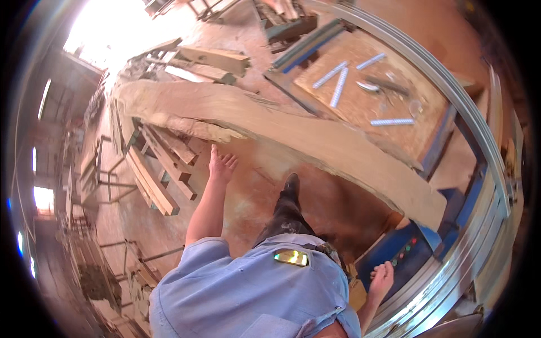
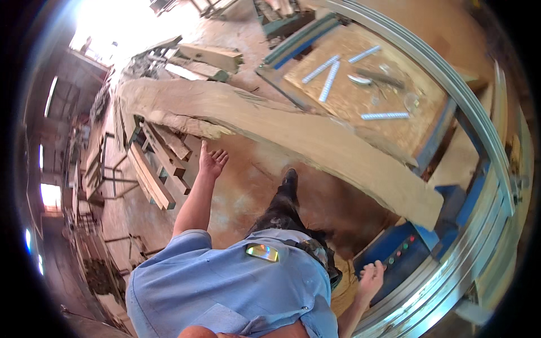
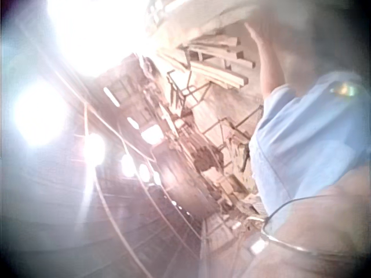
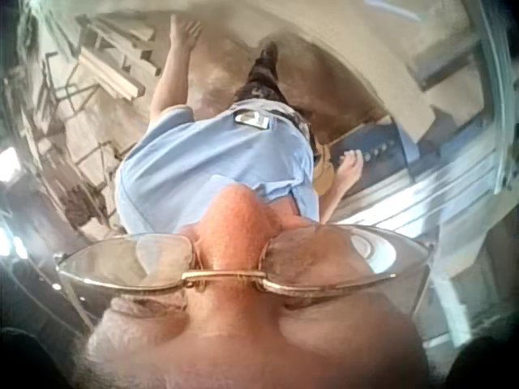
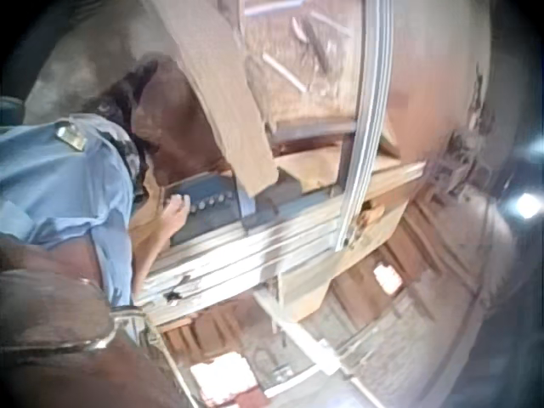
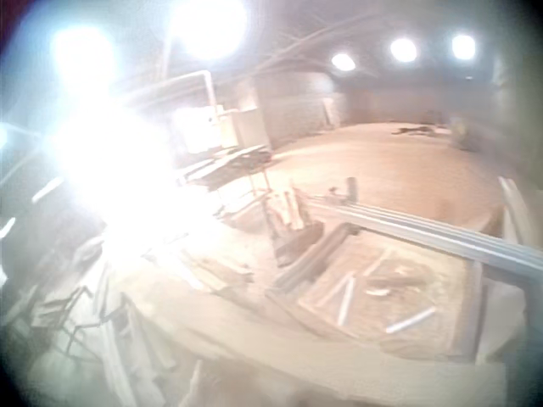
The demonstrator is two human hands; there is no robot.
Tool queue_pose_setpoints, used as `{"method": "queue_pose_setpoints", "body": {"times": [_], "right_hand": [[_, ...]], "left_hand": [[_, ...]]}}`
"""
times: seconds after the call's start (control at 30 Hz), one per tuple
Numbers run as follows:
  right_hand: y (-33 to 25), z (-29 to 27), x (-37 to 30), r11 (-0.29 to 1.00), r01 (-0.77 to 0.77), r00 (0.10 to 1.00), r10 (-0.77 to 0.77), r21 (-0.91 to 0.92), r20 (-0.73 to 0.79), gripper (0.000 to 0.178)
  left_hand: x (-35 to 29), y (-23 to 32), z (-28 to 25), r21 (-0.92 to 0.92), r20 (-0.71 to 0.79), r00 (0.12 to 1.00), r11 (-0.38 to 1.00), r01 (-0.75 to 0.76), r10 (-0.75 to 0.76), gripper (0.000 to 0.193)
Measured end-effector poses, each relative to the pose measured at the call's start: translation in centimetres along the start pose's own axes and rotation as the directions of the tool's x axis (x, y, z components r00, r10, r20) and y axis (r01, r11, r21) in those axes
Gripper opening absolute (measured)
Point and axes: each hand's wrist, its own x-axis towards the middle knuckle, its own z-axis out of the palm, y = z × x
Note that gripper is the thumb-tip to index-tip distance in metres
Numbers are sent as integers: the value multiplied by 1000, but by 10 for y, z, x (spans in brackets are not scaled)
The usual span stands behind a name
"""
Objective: The person picks up and moves various pieces of lumber and planks within a workshop. They carry pieces to a workbench, place them down, and handle them with both hands.
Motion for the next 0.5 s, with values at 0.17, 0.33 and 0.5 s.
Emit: {"method": "queue_pose_setpoints", "body": {"times": [0.17,0.33,0.5], "right_hand": [[-77,127,33,925,-211,974,172,317,148,58],[-136,199,68,563,-416,906,320,714,276,80],[-177,243,89,420,-229,956,268,878,121,81]], "left_hand": [[44,30,2,-86,227,974,996,35,-14,96],[28,60,9,-184,34,999,983,13,-7,72],[48,97,9,-103,-131,985,990,97,-110,79]]}}
